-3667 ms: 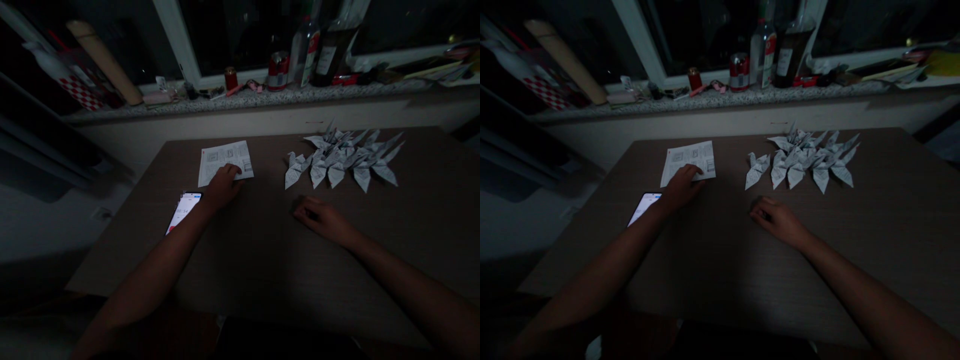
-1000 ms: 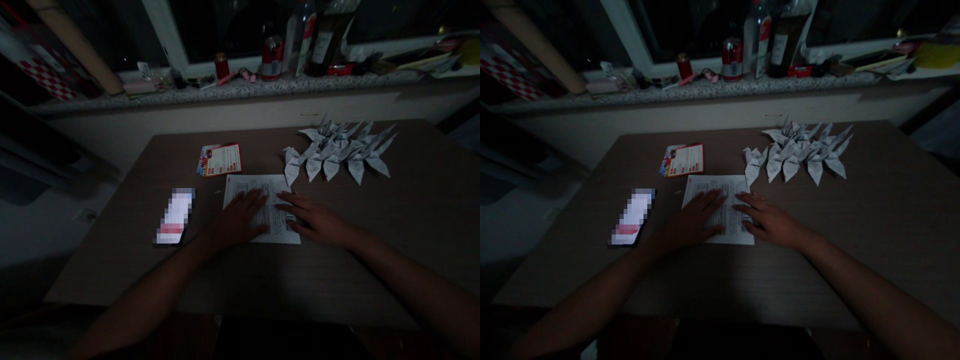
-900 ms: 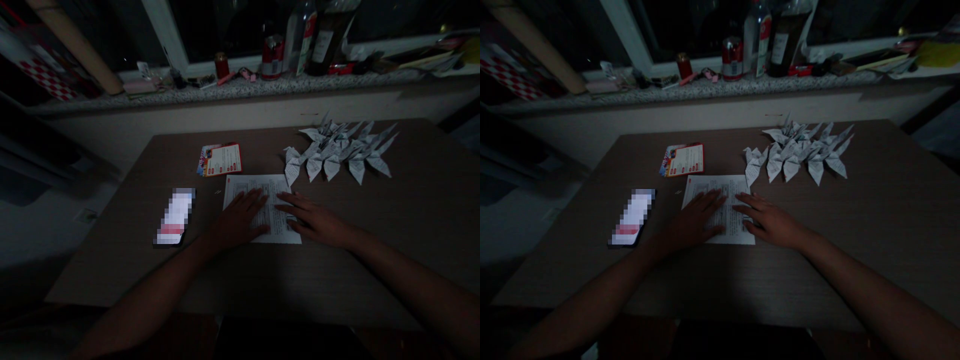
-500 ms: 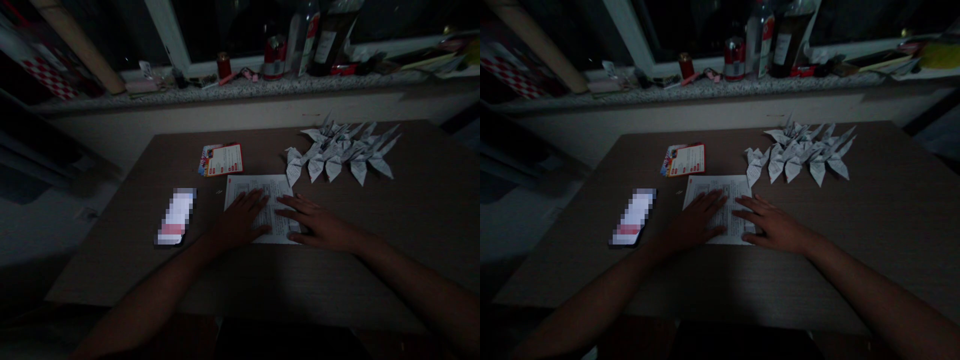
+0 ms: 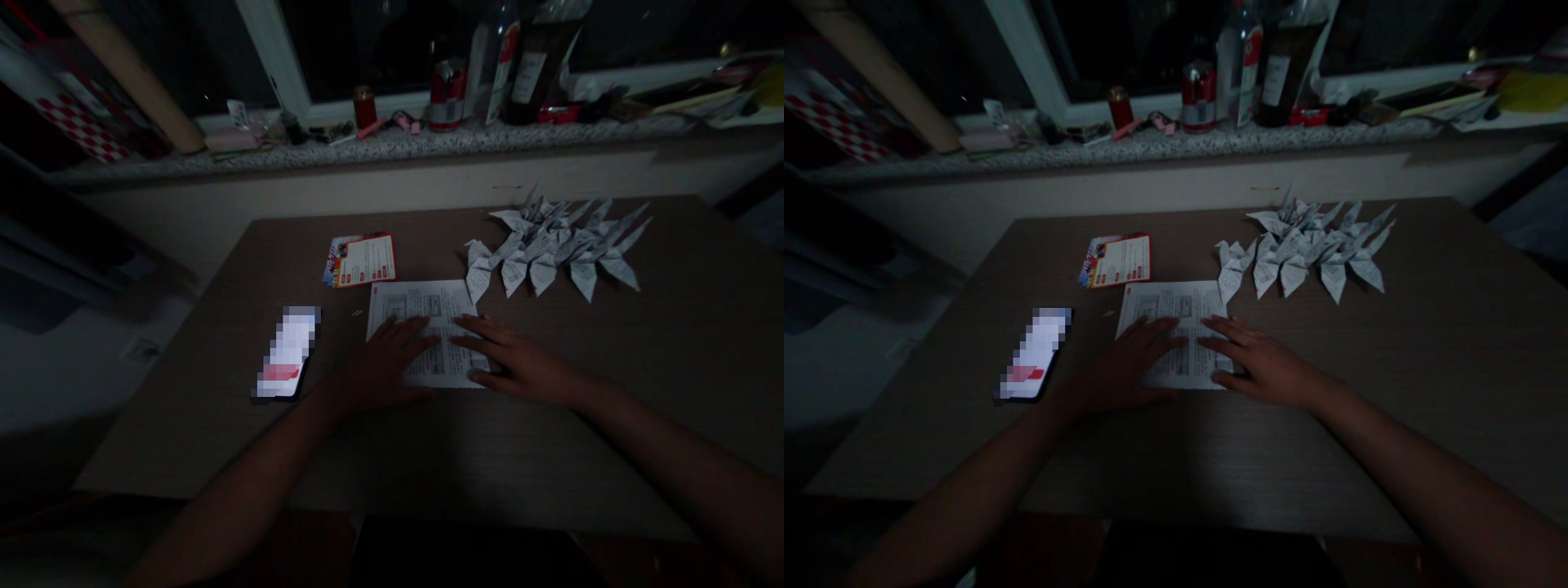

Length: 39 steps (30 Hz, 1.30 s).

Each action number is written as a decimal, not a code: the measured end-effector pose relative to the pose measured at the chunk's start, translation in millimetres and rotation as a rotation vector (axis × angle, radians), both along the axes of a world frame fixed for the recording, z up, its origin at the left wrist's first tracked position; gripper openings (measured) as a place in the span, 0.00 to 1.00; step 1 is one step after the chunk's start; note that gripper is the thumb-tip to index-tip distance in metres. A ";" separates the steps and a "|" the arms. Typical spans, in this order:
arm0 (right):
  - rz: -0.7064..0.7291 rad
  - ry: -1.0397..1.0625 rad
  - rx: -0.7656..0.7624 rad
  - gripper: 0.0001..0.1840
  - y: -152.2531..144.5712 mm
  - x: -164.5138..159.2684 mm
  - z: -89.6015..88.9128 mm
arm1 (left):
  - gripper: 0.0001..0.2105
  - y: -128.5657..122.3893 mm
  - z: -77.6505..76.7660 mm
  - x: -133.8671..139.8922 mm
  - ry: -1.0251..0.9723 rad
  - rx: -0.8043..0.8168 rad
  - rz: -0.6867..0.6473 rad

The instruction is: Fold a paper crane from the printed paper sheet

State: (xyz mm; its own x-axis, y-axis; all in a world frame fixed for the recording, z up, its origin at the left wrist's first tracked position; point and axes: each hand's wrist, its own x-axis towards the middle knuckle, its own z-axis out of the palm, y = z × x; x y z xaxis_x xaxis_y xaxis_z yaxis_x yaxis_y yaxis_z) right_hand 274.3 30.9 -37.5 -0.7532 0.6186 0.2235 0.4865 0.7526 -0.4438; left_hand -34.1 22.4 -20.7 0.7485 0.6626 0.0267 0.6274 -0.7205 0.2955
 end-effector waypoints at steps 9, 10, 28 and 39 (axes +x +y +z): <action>0.078 0.004 -0.065 0.42 0.9 10.5 6.7 | 0.41 2.2 -2.2 0.4 -0.003 -0.002 0.001; 0.077 0.004 -0.060 0.41 1.1 10.5 6.2 | 0.40 2.5 -2.5 0.2 -0.001 0.002 0.001; 0.056 -0.006 0.012 0.25 1.4 5.9 4.5 | 0.35 4.9 1.0 -2.0 0.016 -0.001 0.010; 0.011 0.022 0.004 0.18 0.1 4.1 7.8 | 0.37 3.8 1.3 -3.1 -0.004 -0.013 0.004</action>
State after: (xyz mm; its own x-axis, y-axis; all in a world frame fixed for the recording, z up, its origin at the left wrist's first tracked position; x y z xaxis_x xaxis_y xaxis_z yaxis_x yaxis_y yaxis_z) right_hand 278.3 31.0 -29.8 -0.7550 0.6091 0.2429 0.4679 0.7599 -0.4512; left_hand -37.1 26.3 -19.4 0.7457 0.6659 0.0208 0.6291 -0.7140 0.3073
